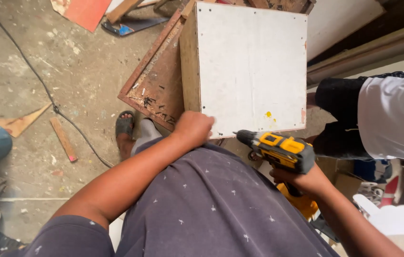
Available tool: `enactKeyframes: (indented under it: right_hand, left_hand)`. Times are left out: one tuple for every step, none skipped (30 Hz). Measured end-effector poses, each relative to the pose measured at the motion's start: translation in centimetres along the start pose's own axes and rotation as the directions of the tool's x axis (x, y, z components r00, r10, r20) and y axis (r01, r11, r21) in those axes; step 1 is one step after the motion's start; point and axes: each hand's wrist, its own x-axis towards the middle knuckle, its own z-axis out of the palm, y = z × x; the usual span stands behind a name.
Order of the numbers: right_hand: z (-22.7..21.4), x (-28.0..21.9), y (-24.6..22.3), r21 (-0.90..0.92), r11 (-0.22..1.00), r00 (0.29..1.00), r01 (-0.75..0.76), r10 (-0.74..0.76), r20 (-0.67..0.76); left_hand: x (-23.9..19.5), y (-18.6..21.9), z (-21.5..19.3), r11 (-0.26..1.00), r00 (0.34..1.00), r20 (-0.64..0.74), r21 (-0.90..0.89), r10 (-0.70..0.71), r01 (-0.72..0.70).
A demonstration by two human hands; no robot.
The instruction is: Assembling a wooden box by driving screws into a panel using a power drill
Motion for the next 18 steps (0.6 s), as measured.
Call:
enactKeyframes:
  right_hand:
    - [0.0,-0.6,0.4,0.005,1.0,1.0,0.009,-0.009,-0.004]
    - [-0.1,-1.4,0.9,-0.026,1.0,0.998,-0.016,0.014,-0.061]
    - [-0.2,-2.2,1.5,-0.056,0.998,0.992,-0.043,0.036,-0.118]
    - [0.7,-2.6,-0.1,-0.052,0.997,0.992,-0.048,0.042,-0.117]
    - [1.6,-3.0,-1.6,-0.039,0.991,0.98,-0.131,0.123,-0.16]
    - [2.4,-3.1,-3.0,-0.022,0.978,0.96,-0.206,0.198,-0.199]
    - [2.2,-3.9,-1.6,-0.016,0.978,0.96,-0.207,0.2,-0.196]
    - [2.3,-4.7,-0.4,0.077,0.969,0.946,-0.235,0.246,-0.213]
    - [2.3,-5.6,0.8,0.17,0.951,0.929,-0.259,0.293,-0.225]
    - [2.3,-5.8,2.6,0.176,0.953,0.932,-0.246,0.283,-0.225]
    - [2.2,-6.0,4.4,0.311,0.912,0.909,-0.266,0.345,-0.235]
    - [2.3,-6.5,6.1,0.442,0.851,0.879,-0.285,0.415,-0.233]
    - [2.5,-6.5,6.7,0.448,0.849,0.881,-0.28,0.413,-0.233]
    - [2.6,-6.9,7.5,0.469,0.837,0.85,-0.282,0.445,-0.283]
    - [2.7,-7.3,8.2,0.491,0.824,0.815,-0.282,0.476,-0.331]
    - [3.1,-7.6,7.7,0.496,0.824,0.817,-0.276,0.473,-0.331]
    - [3.4,-7.8,7.1,0.487,0.835,0.832,-0.256,0.447,-0.328]
    - [3.8,-8.1,6.6,0.48,0.845,0.845,-0.237,0.422,-0.327]
  left_hand:
    - [0.8,0.0,1.1,1.0,1.0,-0.002,0.011,0.001,-0.001]
    - [1.5,0.2,2.4,0.988,0.985,-0.088,0.025,0.152,-0.15]
    - [2.1,0.4,3.7,0.954,0.939,-0.17,0.052,0.298,-0.294]
    - [2.5,0.4,4.6,0.955,0.941,-0.163,0.048,0.298,-0.294]
    - [2.9,0.5,5.6,0.929,0.913,-0.181,0.136,0.366,-0.345]
    - [3.6,0.3,6.4,0.893,0.881,-0.192,0.229,0.432,-0.388]
    - [3.9,0.5,6.7,0.893,0.883,-0.186,0.23,0.431,-0.387]
    - [4.1,0.6,6.7,0.871,0.865,-0.181,0.265,0.467,-0.415]
    - [4.3,0.7,6.7,0.846,0.846,-0.175,0.299,0.503,-0.441]
    - [5.0,1.5,5.9,0.843,0.847,-0.171,0.312,0.504,-0.439]
    - [5.6,2.3,5.1,0.831,0.879,0.071,0.299,0.471,-0.47]
    - [6.0,3.4,4.4,0.823,0.855,0.312,0.273,0.414,-0.498]
    - [5.8,3.7,3.8,0.821,0.854,0.317,0.278,0.412,-0.499]
    - [5.5,4.4,3.6,0.864,0.875,0.338,0.249,0.347,-0.438]
    - [5.2,5.0,3.5,0.901,0.889,0.362,0.222,0.28,-0.373]
    - [5.3,5.1,3.1,0.899,0.889,0.364,0.229,0.278,-0.374]
    - [5.3,5.2,2.7,0.942,0.904,0.392,0.203,0.172,-0.267]
    - [5.4,5.4,2.4,0.971,0.903,0.423,0.179,0.068,-0.157]
